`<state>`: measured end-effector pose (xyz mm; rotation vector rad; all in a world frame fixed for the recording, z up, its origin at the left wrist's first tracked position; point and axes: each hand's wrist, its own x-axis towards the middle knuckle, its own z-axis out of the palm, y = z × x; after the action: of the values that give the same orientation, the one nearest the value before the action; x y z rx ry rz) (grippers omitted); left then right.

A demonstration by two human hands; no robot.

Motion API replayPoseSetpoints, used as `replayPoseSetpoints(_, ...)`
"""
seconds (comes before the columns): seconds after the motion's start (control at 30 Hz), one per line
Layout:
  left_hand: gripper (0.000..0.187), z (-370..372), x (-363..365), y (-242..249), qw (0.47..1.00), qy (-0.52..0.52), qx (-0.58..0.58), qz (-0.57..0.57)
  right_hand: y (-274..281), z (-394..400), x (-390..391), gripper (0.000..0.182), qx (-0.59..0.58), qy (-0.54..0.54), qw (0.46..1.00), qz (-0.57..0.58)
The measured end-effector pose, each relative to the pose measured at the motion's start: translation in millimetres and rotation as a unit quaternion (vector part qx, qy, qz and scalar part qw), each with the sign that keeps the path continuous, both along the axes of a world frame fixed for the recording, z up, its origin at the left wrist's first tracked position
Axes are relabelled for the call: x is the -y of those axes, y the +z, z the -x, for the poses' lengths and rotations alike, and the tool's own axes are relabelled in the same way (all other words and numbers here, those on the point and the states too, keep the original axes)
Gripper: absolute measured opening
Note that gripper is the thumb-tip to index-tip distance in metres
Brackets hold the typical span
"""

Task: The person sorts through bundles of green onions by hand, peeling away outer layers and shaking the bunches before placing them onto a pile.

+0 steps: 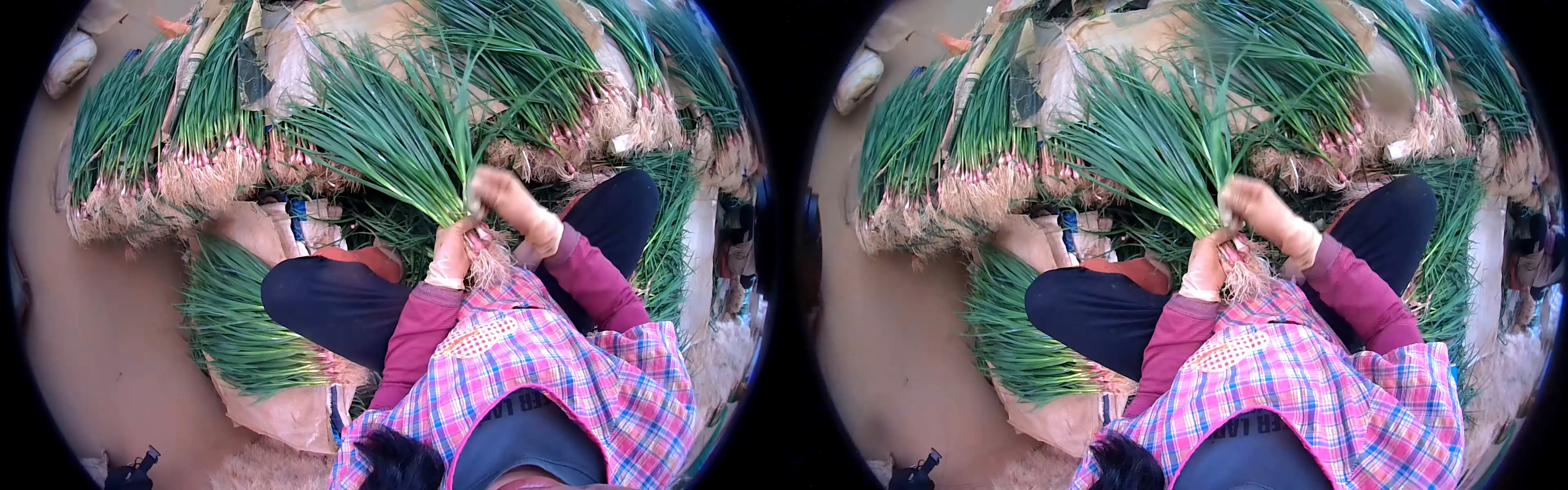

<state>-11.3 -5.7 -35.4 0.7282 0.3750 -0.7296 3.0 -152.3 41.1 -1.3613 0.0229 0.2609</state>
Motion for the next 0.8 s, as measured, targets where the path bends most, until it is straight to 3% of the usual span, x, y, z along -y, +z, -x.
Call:
replayPoseSetpoints(0.03,0.016,0,0,0,1.000,0.001,0.000,0.000,16,-16,8,0.025,0.049,-0.029,0.996,-0.074)
replayPoseSetpoints(0.07,0.016,2,0,4,1.000,-0.001,0.003,-0.006,22,-34,18,0.028,0.078,-0.125,0.975,-0.164)
replayPoseSetpoints(0.1,0.016,4,-2,8,1.000,-0.003,0.005,-0.014,34,-49,34,0.025,0.150,-0.189,0.960,-0.140)
replayPoseSetpoints(0.13,0.016,4,-1,5,0.999,0.009,-0.002,-0.039,51,-54,50,0.023,0.114,-0.241,0.947,-0.178)
replayPoseSetpoints(0.17,0.016,2,0,4,0.999,0.012,0.003,-0.038,54,-55,61,0.018,0.125,-0.341,0.926,-0.099)
replayPoseSetpoints(0.23,0.016,3,0,4,0.997,0.011,-0.016,-0.069,22,-50,105,0.019,0.064,-0.264,0.956,0.108)
replayPoseSetpoints(0.27,0.015,5,3,6,0.996,0.026,-0.032,-0.075,-2,-40,111,0.020,0.074,-0.211,0.885,0.407)
replayPoseSetpoints(0.3,0.015,4,5,3,0.997,0.032,-0.030,-0.070,-18,-25,109,0.022,0.079,-0.141,0.727,0.667)
replayPoseSetpoints(0.37,0.016,3,6,-7,0.997,0.019,-0.018,-0.073,-18,-4,93,0.025,0.011,0.042,0.718,0.695)
replayPoseSetpoints(0.43,0.014,3,7,4,0.996,0.014,0.007,-0.089,-16,-8,50,0.025,0.008,-0.043,0.903,0.428)
replayPoseSetpoints(0.5,0.012,5,6,11,0.996,0.014,-0.004,-0.085,0,-24,-5,0.025,0.159,-0.079,0.908,0.379)
replayPoseSetpoints(0.63,0.015,3,7,21,0.984,0.018,-0.010,-0.177,7,-98,-75,0.027,0.131,-0.093,0.847,0.506)
replayPoseSetpoints(0.7,0.018,2,2,17,0.983,0.008,-0.015,-0.184,-5,-118,-81,0.028,0.131,-0.083,0.847,0.509)
replayPoseSetpoints(0.8,0.016,3,8,-5,0.993,0.047,-0.004,-0.108,6,-103,-82,0.024,0.162,-0.108,0.867,0.458)
